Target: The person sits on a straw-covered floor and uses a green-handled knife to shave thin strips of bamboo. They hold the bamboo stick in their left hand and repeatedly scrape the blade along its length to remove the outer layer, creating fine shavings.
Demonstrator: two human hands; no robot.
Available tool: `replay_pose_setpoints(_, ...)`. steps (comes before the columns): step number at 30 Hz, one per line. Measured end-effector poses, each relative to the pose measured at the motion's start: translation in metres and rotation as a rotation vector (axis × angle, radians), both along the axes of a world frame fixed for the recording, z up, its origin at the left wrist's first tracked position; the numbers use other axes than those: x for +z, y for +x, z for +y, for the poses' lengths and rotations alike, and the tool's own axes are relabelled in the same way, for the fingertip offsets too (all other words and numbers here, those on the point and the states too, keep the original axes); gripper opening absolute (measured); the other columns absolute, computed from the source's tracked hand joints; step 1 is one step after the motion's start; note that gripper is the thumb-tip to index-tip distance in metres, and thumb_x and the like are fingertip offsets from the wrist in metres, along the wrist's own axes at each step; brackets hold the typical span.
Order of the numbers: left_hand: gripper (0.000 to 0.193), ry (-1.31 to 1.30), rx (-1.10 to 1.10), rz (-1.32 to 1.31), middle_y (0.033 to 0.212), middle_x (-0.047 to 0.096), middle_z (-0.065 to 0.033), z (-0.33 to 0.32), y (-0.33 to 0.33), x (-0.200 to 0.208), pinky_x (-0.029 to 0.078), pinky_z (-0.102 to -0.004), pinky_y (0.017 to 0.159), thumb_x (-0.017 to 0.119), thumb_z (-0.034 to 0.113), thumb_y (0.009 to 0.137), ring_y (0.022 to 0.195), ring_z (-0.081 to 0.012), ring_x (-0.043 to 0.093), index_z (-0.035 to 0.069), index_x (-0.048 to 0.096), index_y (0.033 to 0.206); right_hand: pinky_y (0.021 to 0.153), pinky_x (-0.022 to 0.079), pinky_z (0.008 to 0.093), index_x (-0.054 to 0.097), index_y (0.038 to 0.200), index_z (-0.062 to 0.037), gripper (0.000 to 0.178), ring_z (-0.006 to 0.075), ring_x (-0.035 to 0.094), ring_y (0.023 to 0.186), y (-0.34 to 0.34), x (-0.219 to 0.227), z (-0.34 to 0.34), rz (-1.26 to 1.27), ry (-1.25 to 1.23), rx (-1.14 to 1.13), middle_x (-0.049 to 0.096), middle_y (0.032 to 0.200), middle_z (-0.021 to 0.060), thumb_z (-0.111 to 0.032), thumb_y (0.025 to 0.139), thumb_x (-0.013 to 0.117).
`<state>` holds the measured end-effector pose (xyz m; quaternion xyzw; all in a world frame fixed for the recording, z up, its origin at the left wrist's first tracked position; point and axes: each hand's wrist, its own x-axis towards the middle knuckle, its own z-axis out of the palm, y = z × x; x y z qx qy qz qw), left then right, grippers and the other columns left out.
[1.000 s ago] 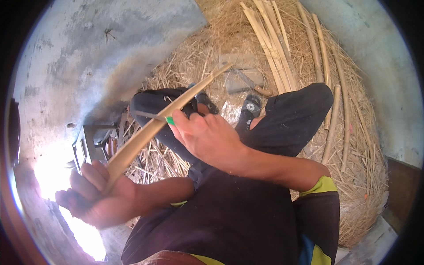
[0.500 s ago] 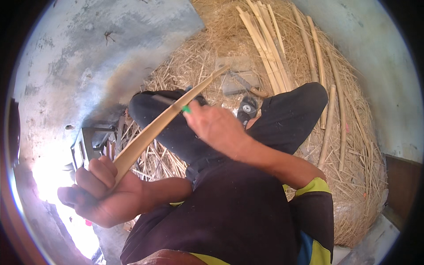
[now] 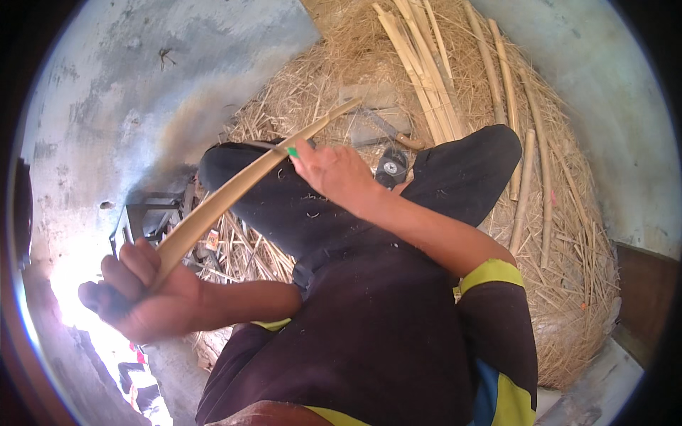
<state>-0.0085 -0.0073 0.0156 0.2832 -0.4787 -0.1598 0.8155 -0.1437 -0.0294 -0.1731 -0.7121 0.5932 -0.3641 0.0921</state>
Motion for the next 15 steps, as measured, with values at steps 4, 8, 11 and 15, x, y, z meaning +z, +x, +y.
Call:
replay_pose_setpoints(4,0.025,-0.059,-0.171,0.005,0.049,0.020,0.0027,0.004,0.006,-0.001,0.011,-0.0234,0.038,0.035,0.012,0.095,0.041,-0.0059,0.013,0.015,0.031,0.070,0.049,0.049,0.0455,0.050,0.095,-0.0030,0.023,0.0356,0.063,0.056,-0.004,-0.013,-0.005,0.010,-0.005,0.008,0.060,0.060,0.0171,-0.025,0.093,0.057)
replay_pose_setpoints(8,0.024,-0.103,-0.328,-0.034,0.048,0.020,0.0024,0.007,0.001,-0.004,0.011,-0.0231,0.037,0.035,0.008,0.095,0.041,-0.0056,0.014,0.015,0.031,0.072,0.051,0.052,0.0464,0.050,0.091,-0.0025,0.025,0.0362,0.065,0.058,-0.042,-0.070,-0.003,0.211,0.252,-0.172,0.060,0.059,0.0181,-0.027,0.095,0.051)
replay_pose_setpoints(11,0.025,-0.121,-0.435,-0.023,0.048,0.021,0.0024,0.012,0.003,-0.005,0.012,-0.0225,0.037,0.034,0.006,0.094,0.041,-0.0053,0.014,0.015,0.031,0.071,0.053,0.053,0.0470,0.051,0.092,-0.0022,0.027,0.0361,0.066,0.059,-0.054,-0.082,-0.024,0.221,0.256,-0.203,0.061,0.058,0.0175,-0.029,0.096,0.049)
replay_pose_setpoints(15,0.025,-0.121,-0.278,-0.128,0.048,0.021,0.0024,0.007,0.006,-0.007,0.012,-0.0222,0.037,0.033,0.005,0.094,0.040,-0.0051,0.014,0.015,0.030,0.071,0.059,0.054,0.0481,0.052,0.099,-0.0006,0.026,0.0365,0.067,0.065,-0.019,-0.066,-0.029,0.247,0.315,-0.111,0.063,0.064,0.0209,-0.026,0.094,0.050)
